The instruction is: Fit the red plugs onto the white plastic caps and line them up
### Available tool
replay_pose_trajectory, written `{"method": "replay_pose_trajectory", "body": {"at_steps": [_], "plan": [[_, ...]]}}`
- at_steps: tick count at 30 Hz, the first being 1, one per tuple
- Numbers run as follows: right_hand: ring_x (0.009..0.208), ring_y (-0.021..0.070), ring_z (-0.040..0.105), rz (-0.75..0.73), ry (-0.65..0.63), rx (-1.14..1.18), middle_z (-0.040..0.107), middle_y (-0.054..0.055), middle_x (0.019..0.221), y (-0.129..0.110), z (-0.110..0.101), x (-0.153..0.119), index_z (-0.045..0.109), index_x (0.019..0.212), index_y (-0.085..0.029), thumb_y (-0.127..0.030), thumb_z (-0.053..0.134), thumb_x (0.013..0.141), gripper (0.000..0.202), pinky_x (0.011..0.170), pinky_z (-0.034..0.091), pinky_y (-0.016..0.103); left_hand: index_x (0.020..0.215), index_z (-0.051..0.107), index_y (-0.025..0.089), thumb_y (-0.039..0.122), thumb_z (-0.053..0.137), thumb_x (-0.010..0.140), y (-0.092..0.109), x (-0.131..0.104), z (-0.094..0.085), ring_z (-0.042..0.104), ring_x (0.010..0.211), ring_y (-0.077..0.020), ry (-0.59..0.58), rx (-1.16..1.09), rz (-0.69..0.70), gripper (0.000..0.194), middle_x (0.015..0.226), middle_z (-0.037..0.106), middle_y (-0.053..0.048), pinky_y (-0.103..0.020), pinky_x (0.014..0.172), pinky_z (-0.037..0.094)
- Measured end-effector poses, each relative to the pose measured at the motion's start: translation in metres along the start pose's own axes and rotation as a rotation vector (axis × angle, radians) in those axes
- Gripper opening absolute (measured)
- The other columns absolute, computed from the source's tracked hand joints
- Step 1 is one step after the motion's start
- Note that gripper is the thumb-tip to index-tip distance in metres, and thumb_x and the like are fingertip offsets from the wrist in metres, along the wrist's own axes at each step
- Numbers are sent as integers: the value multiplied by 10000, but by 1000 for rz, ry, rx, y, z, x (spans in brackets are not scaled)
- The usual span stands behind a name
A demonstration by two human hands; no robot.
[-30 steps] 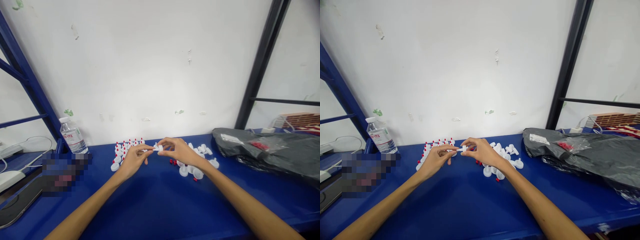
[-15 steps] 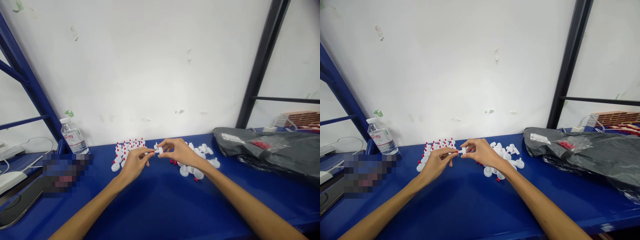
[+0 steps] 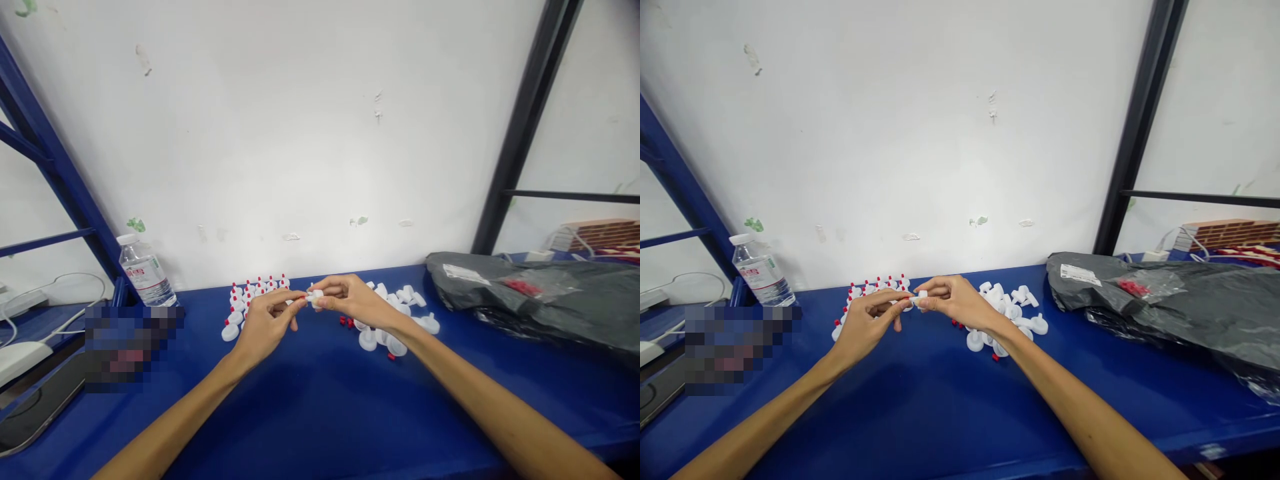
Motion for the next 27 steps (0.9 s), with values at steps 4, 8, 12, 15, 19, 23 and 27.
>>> {"method": "replay_pose_trajectory", "body": {"at_steps": [4, 8, 12, 15, 19, 23, 27], "plan": [[969, 221, 719, -26, -16, -5, 761, 81, 1027, -2, 4, 2, 694, 1136, -187, -455, 705, 861, 385, 878, 546, 353, 994, 725, 163, 420, 628, 908, 1, 4, -2, 632, 520, -128, -31, 35, -41, 288, 661, 677, -4, -217, 478, 429], [923, 203, 704, -16, 77, -116, 737, 67, 1030, -3, -4, 1, 665, 1168, -223, -510, 620, 917, 384, 817, 542, 331, 988, 704, 187, 408, 567, 937, 3, 11, -9, 624, 561, -127, -74, 267, 31, 264, 762, 702, -11, -232, 518, 437], [908, 191, 700, 10, 132, -67, 707, 67, 1095, -3, -11, 1, 617, 1194, -247, -525, 578, 938, 380, 762, 545, 312, 968, 689, 205, 330, 508, 952, 0, 12, -6, 615, 643, -146, -200, 665, 179, 220, 888, 716, -20, -279, 625, 438], [873, 181, 697, 6, 159, -40, 703, 55, 1044, -4, -13, 1, 625, 1152, -240, -495, 600, 933, 337, 727, 537, 293, 936, 684, 210, 301, 481, 949, -15, 10, 1, 648, 772, -195, -338, 812, 170, 223, 911, 716, -28, -304, 676, 438], [830, 161, 691, -8, 167, -33, 698, 47, 1040, -7, -14, 1, 631, 1129, -238, -461, 594, 942, 294, 699, 525, 278, 949, 695, 205, 282, 467, 938, -32, 8, 3, 657, 855, -235, -417, 914, 111, 241, 940, 714, -53, -331, 727, 446], [810, 149, 684, -2, 177, -38, 700, 54, 1047, -7, -15, 1, 635, 1117, -227, -442, 579, 952, 277, 686, 520, 270, 943, 710, 190, 282, 440, 944, -39, 9, 1, 656, 854, -249, -423, 1013, 58, 285, 939, 698, -82, -330, 701, 437], [786, 143, 677, 6, 194, -44, 706, 55, 1028, -8, -17, 1, 635, 1108, -220, -429, 565, 956, 268, 673, 515, 265, 925, 727, 190, 286, 417, 960, -37, 9, 2, 654, 815, -248, -419, 1110, 38, 326, 940, 669, -96, -320, 649, 412]]}}
Point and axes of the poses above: each hand's wrist, its own x-axis towards the middle knuckle, its own z-axis out of the palm, y = z × x, the point moved 9 cm from there along x, towards the middle knuckle
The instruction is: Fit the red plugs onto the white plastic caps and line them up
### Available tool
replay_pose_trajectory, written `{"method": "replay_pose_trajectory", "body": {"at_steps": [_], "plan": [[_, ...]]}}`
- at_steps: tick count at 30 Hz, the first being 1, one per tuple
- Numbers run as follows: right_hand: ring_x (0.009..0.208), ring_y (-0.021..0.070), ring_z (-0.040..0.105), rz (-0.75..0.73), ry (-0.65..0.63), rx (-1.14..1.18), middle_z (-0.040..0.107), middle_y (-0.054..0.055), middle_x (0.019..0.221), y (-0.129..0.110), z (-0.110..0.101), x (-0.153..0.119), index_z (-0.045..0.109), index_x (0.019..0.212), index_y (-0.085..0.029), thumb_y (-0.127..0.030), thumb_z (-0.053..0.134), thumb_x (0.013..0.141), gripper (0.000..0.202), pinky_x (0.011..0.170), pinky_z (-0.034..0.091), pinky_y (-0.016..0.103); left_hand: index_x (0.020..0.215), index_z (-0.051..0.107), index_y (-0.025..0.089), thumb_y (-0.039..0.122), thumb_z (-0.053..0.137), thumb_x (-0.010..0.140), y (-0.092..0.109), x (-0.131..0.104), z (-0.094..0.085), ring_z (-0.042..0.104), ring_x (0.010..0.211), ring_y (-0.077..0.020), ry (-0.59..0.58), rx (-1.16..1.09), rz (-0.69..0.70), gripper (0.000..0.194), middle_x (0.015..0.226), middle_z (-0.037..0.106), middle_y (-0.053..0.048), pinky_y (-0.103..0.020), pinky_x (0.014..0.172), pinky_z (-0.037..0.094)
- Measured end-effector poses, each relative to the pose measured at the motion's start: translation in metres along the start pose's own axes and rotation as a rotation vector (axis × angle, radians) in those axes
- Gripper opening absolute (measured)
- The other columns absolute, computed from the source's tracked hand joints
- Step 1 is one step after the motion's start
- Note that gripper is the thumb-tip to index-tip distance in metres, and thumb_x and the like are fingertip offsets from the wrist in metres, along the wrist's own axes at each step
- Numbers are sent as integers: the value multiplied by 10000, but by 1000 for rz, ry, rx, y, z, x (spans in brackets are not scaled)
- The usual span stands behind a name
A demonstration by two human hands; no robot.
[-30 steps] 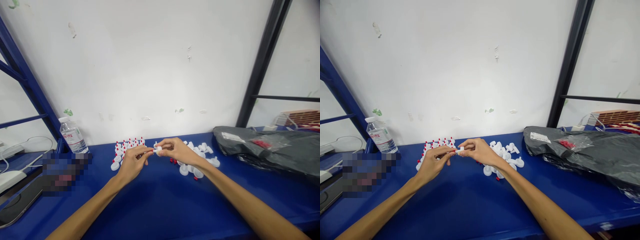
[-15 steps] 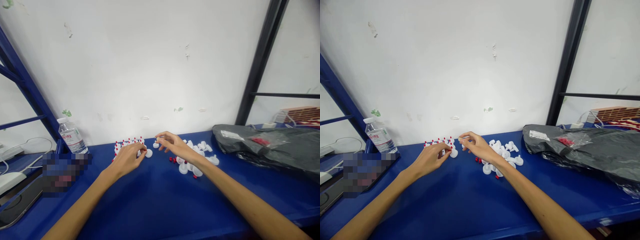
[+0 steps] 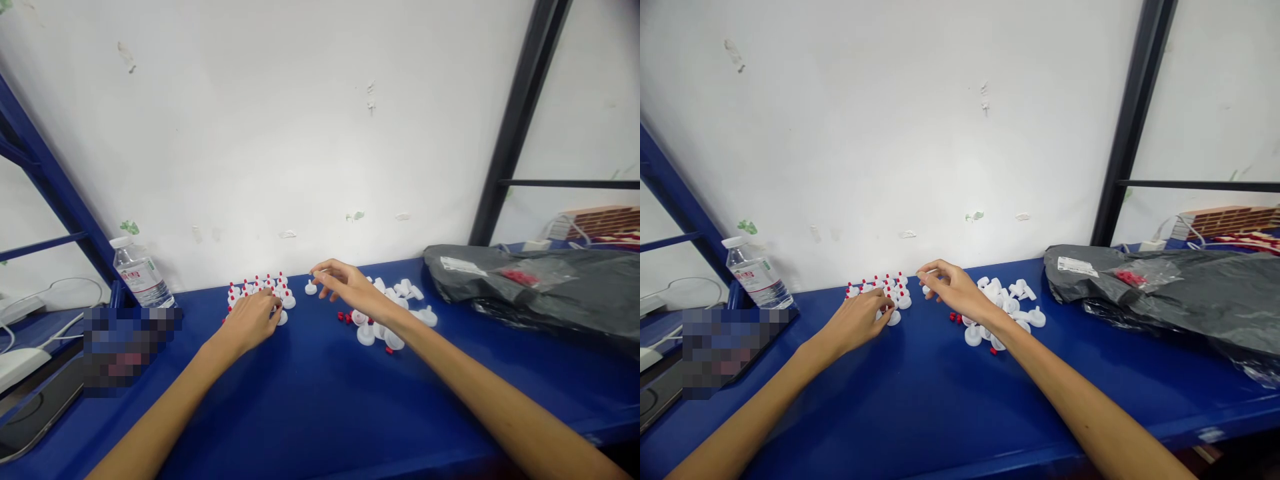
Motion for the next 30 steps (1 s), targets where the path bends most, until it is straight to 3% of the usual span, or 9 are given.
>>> {"method": "replay_pose_trajectory", "body": {"at_steps": [9, 14, 18, 23, 30], "plan": [[771, 146, 690, -9, 81, -143, 733, 57, 999, -4, -14, 1, 640, 1081, -218, -440, 501, 977, 282, 626, 485, 244, 874, 734, 185, 286, 419, 983, -5, 3, 4, 664, 847, -247, -1, 27, -37, 348, 931, 664, -95, -306, 643, 412], [810, 187, 683, -60, 247, -757, 751, 40, 921, -2, -42, 0, 671, 1022, -231, -382, 453, 999, 266, 686, 454, 275, 1041, 720, 192, 296, 453, 977, -9, 1, 3, 672, 902, -256, 30, 27, -85, 294, 994, 686, -99, -306, 677, 437], [891, 234, 682, 53, 153, -1185, 762, 92, 958, 26, -54, 5, 716, 1047, -200, -335, 429, 999, 321, 730, 438, 297, 1001, 722, 184, 337, 422, 993, -5, 0, -5, 670, 831, -242, 109, 40, -101, 336, 1008, 664, -100, -307, 640, 442], [986, 277, 669, 80, 73, -1253, 773, 111, 965, 45, -60, 10, 756, 1038, -202, -346, 519, 956, 289, 818, 437, 341, 1104, 709, 220, 302, 419, 993, 22, -5, -10, 663, 833, -195, 221, -192, -24, 321, 1064, 662, -68, -303, 699, 476], [962, 265, 681, 89, 37, -1262, 772, 110, 991, 51, -57, 11, 744, 1066, -202, -310, 545, 940, 259, 808, 441, 334, 1360, 575, 259, 312, 404, 1009, 85, 6, 14, 645, 847, -163, 157, -459, 184, 394, 1195, 598, -77, -296, 761, 531]]}}
Point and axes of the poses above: each hand's wrist, its own x-axis towards the middle knuckle, its own z-axis out of the palm, y = z × x, the point moved 9 cm from there along x, towards the middle knuckle
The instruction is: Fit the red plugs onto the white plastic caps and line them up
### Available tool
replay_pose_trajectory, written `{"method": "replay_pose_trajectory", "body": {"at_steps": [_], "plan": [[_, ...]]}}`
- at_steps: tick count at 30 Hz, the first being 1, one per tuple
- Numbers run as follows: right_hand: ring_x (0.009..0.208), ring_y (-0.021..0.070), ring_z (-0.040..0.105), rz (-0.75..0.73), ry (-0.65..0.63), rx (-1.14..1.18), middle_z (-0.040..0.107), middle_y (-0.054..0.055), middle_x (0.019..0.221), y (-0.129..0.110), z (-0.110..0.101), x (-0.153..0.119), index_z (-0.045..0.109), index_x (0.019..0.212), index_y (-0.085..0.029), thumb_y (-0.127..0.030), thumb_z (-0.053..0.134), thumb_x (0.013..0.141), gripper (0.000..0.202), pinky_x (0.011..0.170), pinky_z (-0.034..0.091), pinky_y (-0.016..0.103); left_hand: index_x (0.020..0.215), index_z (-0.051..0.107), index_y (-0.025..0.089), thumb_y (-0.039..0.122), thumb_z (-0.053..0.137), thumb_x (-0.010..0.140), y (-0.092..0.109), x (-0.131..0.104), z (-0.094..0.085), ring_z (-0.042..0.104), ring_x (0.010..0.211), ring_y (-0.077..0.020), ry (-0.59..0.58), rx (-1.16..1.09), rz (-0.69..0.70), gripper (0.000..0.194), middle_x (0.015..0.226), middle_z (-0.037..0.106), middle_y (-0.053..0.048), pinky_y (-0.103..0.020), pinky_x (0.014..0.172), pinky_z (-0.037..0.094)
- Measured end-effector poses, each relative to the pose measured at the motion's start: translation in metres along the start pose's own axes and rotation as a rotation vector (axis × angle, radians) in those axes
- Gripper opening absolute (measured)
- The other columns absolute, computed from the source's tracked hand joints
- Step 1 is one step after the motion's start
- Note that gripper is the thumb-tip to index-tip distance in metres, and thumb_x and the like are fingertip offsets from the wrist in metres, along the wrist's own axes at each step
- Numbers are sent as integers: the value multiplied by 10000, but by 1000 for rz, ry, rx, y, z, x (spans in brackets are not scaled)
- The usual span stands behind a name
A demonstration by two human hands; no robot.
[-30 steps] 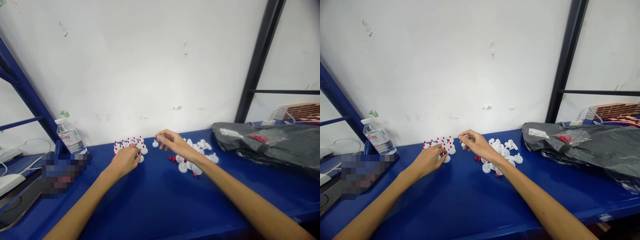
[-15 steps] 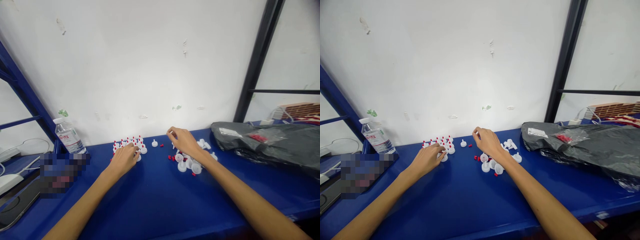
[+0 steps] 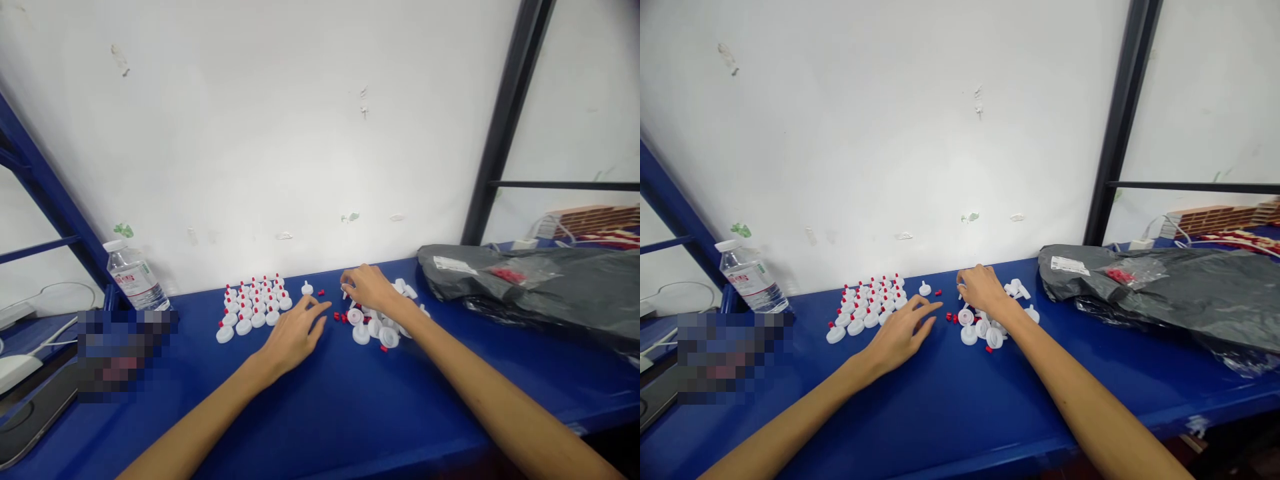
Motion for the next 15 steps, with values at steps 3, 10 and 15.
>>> {"method": "replay_pose_trajectory", "body": {"at_steps": [3, 10, 15], "plan": [[975, 256, 682, -9, -9, 6, 774, 96, 985, -2, 2, 0, 737, 1069, -212, -275, 577, 920, 228, 828, 434, 326, 1382, 556, 258, 336, 397, 1016, 7, 9, 15, 645, 895, -179, -24, 19, 33, 407, 1211, 571, -87, -306, 772, 543], [977, 241, 685, -41, 3, 62, 775, 75, 964, -8, 1, -3, 730, 1071, -224, -210, 592, 910, 212, 841, 420, 313, 1210, 688, 239, 303, 387, 1019, 7, 14, 21, 649, 934, -187, -52, 52, 45, 362, 1154, 598, -76, -300, 795, 525], [885, 208, 708, -41, 44, 138, 781, 40, 963, -11, -7, -3, 704, 1117, -225, -227, 588, 927, 223, 766, 438, 278, 1115, 731, 226, 274, 444, 1002, 3, 11, 18, 655, 929, -189, -38, 22, 41, 312, 1098, 654, -62, -292, 802, 508]]}}
Point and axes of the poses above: each hand's wrist, its own x-axis towards the middle knuckle, its own z-axis out of the palm, y = z × x, the point moved 9 cm from there along x, towards the middle knuckle
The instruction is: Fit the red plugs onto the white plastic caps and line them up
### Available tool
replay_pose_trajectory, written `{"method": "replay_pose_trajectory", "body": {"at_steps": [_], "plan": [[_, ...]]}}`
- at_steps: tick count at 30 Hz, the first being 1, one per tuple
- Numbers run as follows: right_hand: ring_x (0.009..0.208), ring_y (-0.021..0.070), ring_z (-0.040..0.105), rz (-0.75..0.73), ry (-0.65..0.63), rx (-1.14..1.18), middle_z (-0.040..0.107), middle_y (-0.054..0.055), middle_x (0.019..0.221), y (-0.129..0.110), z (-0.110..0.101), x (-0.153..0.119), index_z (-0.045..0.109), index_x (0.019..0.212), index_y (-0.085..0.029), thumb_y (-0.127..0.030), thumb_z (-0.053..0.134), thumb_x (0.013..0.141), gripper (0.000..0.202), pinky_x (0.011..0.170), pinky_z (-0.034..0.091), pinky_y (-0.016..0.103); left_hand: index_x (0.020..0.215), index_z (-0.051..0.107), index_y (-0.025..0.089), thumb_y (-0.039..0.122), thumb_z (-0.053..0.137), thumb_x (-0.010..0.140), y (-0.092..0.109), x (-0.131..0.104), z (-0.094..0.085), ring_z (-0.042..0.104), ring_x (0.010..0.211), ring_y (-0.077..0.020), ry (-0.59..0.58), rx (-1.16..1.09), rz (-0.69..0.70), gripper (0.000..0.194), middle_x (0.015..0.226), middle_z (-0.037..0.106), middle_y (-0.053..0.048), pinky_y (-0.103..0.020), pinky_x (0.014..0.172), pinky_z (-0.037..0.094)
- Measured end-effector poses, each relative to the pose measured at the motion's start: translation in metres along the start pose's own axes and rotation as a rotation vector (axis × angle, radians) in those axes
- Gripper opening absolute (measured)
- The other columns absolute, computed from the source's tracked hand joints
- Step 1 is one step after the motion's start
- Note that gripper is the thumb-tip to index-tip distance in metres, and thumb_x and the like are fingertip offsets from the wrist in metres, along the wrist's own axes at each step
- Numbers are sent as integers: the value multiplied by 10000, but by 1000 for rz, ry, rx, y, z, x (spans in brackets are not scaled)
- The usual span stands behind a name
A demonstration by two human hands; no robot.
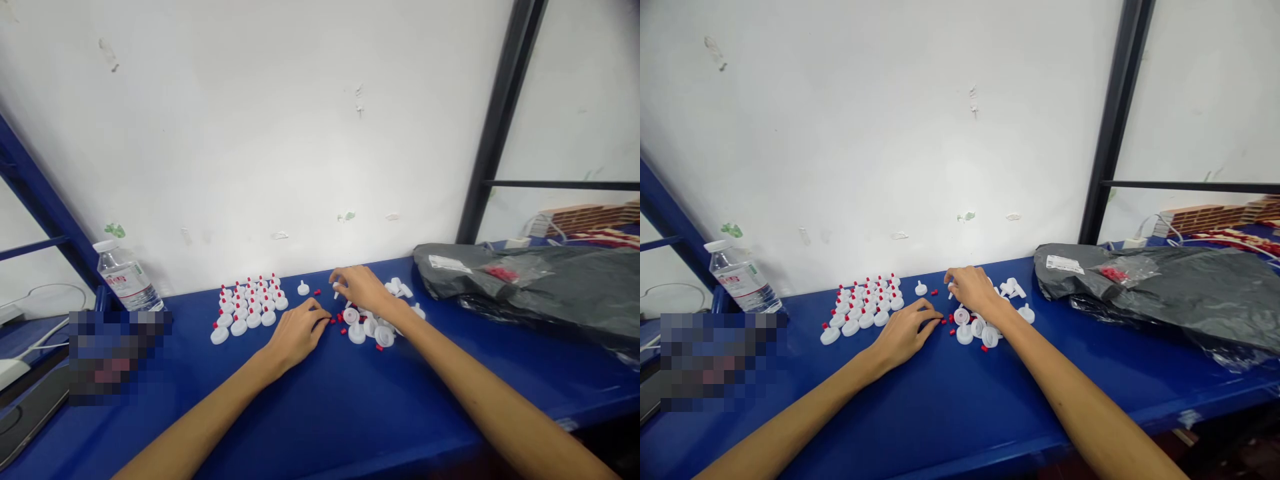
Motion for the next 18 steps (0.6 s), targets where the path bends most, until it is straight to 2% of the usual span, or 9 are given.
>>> {"method": "replay_pose_trajectory", "body": {"at_steps": [6, 12, 18], "plan": [[946, 215, 710, 2, 44, 61, 775, 44, 1014, -1, -4, 1, 688, 1171, -226, -254, 568, 950, 253, 779, 452, 275, 1220, 694, 266, 346, 480, 999, 3, -2, -4, 652, 957, -189, 3, -76, 19, 318, 1119, 659, -54, -292, 796, 504], [982, 225, 695, -11, 66, 79, 763, 69, 1048, -4, -4, 0, 686, 1207, -202, -289, 542, 975, 287, 814, 458, 287, 1065, 759, 262, 345, 547, 974, 11, -3, 2, 657, 916, -170, -29, -134, 73, 244, 1092, 680, -35, -264, 753, 499], [1004, 239, 671, -32, 74, 64, 741, 93, 1067, -6, -4, 0, 708, 1171, -201, -318, 510, 1001, 286, 840, 437, 300, 1042, 755, 247, 270, 543, 949, 13, -4, -2, 660, 897, -176, 4, -139, 57, 233, 1066, 700, -40, -270, 751, 501]]}}
Point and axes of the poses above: each hand's wrist, its own x-axis towards the middle knuckle, its own z-axis out of the palm, y = z × x, the point moved 9 cm from there along x, towards the middle knuckle
